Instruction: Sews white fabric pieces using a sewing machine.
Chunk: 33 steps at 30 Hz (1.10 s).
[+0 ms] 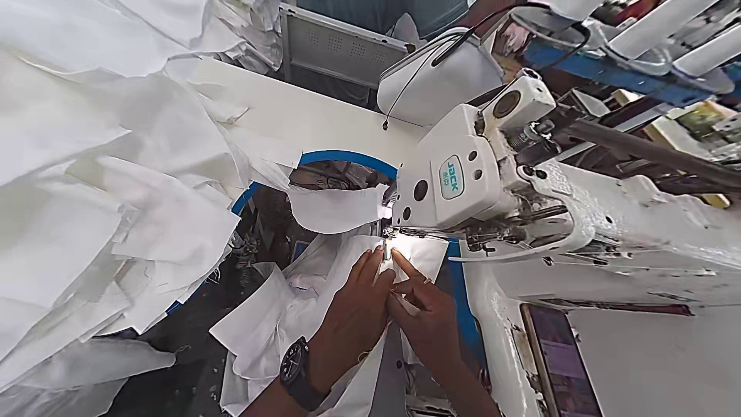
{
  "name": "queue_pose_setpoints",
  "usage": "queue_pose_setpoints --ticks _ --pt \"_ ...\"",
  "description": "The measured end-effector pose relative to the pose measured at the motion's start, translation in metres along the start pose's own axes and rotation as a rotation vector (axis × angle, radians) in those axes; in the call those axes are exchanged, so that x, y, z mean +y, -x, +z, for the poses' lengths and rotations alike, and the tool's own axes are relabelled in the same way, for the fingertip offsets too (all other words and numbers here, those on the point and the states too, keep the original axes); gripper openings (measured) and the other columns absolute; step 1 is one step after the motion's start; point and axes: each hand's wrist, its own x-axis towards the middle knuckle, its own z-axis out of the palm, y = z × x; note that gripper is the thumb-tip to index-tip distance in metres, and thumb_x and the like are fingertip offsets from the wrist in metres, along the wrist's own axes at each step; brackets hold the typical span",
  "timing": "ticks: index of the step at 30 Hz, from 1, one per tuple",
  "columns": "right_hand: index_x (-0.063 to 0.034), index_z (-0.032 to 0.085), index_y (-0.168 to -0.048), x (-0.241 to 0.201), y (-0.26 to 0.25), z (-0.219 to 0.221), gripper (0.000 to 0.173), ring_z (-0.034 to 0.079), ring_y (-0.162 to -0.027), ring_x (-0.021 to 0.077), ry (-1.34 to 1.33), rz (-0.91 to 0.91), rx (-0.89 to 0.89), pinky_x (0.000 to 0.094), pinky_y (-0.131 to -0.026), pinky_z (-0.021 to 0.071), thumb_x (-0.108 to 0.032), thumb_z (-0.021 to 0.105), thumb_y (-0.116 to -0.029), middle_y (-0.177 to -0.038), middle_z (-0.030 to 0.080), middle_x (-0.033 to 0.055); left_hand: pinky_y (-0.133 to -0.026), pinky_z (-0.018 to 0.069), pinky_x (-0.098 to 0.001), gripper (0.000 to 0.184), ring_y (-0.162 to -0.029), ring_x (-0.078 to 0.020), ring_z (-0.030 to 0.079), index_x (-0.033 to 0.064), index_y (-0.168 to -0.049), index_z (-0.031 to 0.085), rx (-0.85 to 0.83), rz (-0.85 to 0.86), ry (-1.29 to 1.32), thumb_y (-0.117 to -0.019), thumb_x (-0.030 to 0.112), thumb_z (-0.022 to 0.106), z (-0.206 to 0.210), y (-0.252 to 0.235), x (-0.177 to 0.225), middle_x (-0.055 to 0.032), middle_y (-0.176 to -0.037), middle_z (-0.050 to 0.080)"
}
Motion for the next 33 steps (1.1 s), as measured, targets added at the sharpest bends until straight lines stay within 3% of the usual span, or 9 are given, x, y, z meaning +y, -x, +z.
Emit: queue_pose_setpoints --ticks 8,12,14,17,20,23,26,30,33 --pt "-0.0022 0.067 -0.074 0.001 -0.003 -0.003 0.016 0.055 -0.064 -0.0084 0.016 0.064 -0.035 0.0111 -0.054 0.0406 -0.016 0.069 -0.0810 -0.127 0.072 0.0143 -0.101 0.0539 -0.0426 0.021 -0.127 -0.0412 0.062 -0.0024 -0.110 0.067 0.076 -0.013 -0.006 -0.0987 0.008 0.053 0.009 -0.001 0.001 -0.0266 -0.137 0.062" --pt "0.0021 0.072 -0.090 -0.007 -0.009 0.009 0.021 0.074 -0.091 0.0182 0.324 -0.114 0.017 0.0273 -0.072 0.0570 -0.016 0.062 -0.0902 -0.124 0.072 0.0199 -0.097 0.0555 -0.0476 0.022 -0.121 -0.0444 0.064 -0.0093 -0.111 0.066 0.127 -0.087 0.046 -0.0950 0.000 0.055 0.013 -0.012 -0.004 -0.0298 -0.135 0.062" --pt "0.0029 0.073 -0.088 -0.021 -0.003 0.004 0.020 0.074 -0.079 0.0290 0.488 -0.151 0.049 0.0373 -0.060 0.0578 -0.015 0.063 -0.0905 -0.107 0.073 0.0227 -0.091 0.0562 -0.0524 0.021 -0.110 -0.0455 0.068 -0.0095 -0.108 0.067 0.121 -0.098 0.039 -0.0909 0.000 0.059 0.006 -0.017 -0.003 -0.0302 -0.120 0.067" --pt "0.0033 0.074 -0.087 -0.066 0.038 -0.039 0.019 0.069 -0.064 0.0357 0.699 0.025 -0.124 0.0492 -0.052 0.0547 -0.013 0.066 -0.0900 -0.079 0.069 0.0206 -0.079 0.0543 -0.0474 0.038 -0.083 -0.0291 0.066 -0.0045 -0.127 0.062 -0.368 -0.287 0.225 -0.1019 0.024 0.060 -0.054 -0.005 0.020 -0.0169 -0.091 0.068" --pt "0.0065 0.075 -0.092 -0.063 0.089 -0.079 0.021 0.071 -0.069 0.0405 0.616 0.222 -0.322 0.0578 -0.063 0.0543 -0.014 0.071 -0.0873 -0.077 0.071 0.0224 -0.081 0.0540 -0.0583 0.042 -0.088 -0.0430 0.070 -0.0066 -0.139 0.054 -0.697 -0.377 0.227 -0.1013 0.012 0.061 -0.088 0.030 0.052 -0.0275 -0.096 0.070" --pt "0.0033 0.071 -0.079 -0.037 0.102 -0.093 0.027 0.063 -0.058 0.0308 0.505 0.104 -0.368 0.0508 -0.057 0.0488 -0.023 0.069 -0.0859 -0.062 0.063 0.0144 -0.063 0.0538 -0.0484 0.028 -0.064 -0.0321 0.066 -0.0070 -0.121 0.067 -0.376 -0.295 0.180 -0.1003 0.007 0.054 -0.071 0.068 0.058 -0.0186 -0.076 0.068" --pt "0.0003 0.071 -0.080 -0.114 0.090 -0.069 0.017 0.067 -0.054 0.0300 0.627 -0.103 -0.493 0.0465 -0.047 0.0522 -0.014 0.067 -0.0889 -0.060 0.063 0.0126 -0.060 0.0570 -0.0477 0.026 -0.063 -0.0285 0.070 -0.0030 -0.112 0.074 -0.182 -0.234 0.153 -0.0981 0.008 0.054 -0.052 0.084 0.058 -0.0146 -0.073 0.071" --pt "0.0026 0.073 -0.094 -0.132 0.098 -0.038 0.016 0.072 -0.071 0.0414 0.711 0.132 -0.698 0.0582 -0.058 0.0547 -0.010 0.064 -0.0936 -0.077 0.070 0.0213 -0.055 0.0545 -0.0475 0.022 -0.060 -0.0273 0.069 0.0017 -0.092 0.075 -0.074 -0.174 0.098 -0.0961 0.012 0.056 -0.047 0.075 0.038 -0.0117 -0.068 0.068" --pt "0.0052 0.070 -0.089 -0.159 0.085 -0.051 0.024 0.070 -0.064 0.0382 0.794 0.109 -0.640 0.0501 -0.052 0.0535 -0.015 0.061 -0.0964 -0.071 0.067 0.0203 -0.048 0.0524 -0.0439 0.022 -0.053 -0.0237 0.066 0.0038 -0.085 0.074 -0.038 -0.086 0.126 -0.0945 0.014 0.058 -0.046 0.075 0.035 -0.0089 -0.061 0.065"
